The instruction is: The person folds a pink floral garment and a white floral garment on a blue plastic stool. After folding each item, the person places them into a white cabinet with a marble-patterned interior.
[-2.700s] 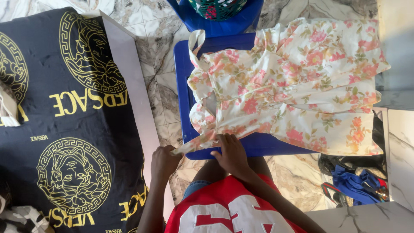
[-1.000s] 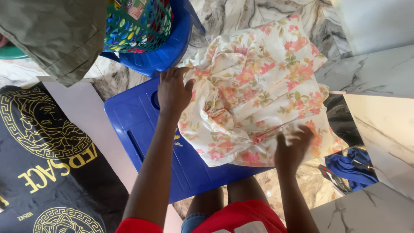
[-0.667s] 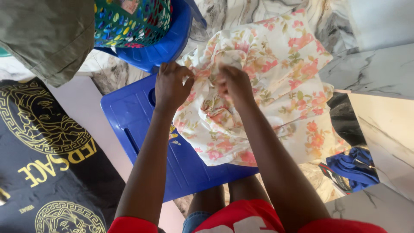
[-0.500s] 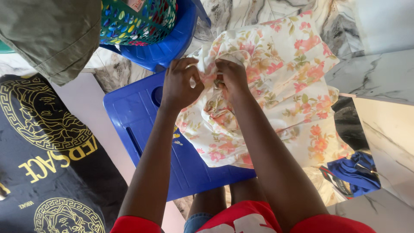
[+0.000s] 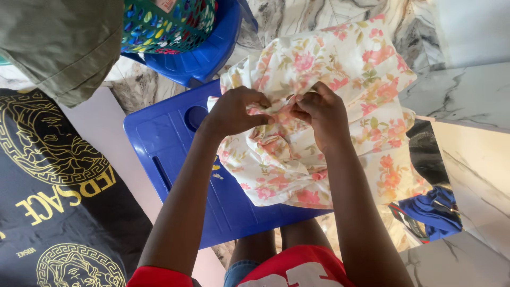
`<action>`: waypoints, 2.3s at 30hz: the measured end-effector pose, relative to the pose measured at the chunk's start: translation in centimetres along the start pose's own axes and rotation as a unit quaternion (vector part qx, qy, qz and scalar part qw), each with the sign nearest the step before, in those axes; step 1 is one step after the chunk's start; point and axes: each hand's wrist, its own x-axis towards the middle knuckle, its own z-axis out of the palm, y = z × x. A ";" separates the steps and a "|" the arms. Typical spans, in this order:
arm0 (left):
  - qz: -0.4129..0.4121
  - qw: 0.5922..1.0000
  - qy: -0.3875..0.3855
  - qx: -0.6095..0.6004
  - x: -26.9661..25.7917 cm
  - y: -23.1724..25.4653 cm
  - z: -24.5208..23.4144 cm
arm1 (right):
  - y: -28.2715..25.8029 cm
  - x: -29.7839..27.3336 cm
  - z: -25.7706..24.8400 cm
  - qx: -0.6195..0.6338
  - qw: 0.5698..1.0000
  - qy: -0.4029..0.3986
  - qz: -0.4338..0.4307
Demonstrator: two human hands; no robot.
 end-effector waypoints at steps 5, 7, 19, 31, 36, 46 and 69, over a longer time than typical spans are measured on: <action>-0.192 0.969 -0.072 -0.136 0.0 0.1 1.5 | -1.0 -0.6 0.0 -0.259 0.959 0.095 -0.071; -0.212 0.950 -0.085 -0.212 -0.1 -0.3 1.7 | -1.0 -0.6 0.0 -0.398 0.898 0.122 -0.141; -0.290 0.925 -0.157 -0.190 -0.2 -1.2 -0.7 | 1.4 5.4 -6.2 -0.438 0.830 -0.118 -0.325; -0.303 0.942 -0.112 -0.087 -0.5 -2.9 1.2 | -0.9 7.7 -7.9 -0.432 0.836 -0.203 -0.271; -0.237 0.958 -0.096 -0.129 -0.9 -3.9 1.6 | -0.4 7.1 -6.6 -0.255 0.943 -0.131 -0.168; -0.273 0.942 -0.071 -0.179 -1.5 -4.9 1.8 | -1.8 7.8 -7.0 -0.413 0.873 -0.145 -0.216; -0.051 0.982 0.179 0.018 2.3 -1.3 3.3 | 3.5 -4.3 0.1 -0.510 0.728 0.260 -0.377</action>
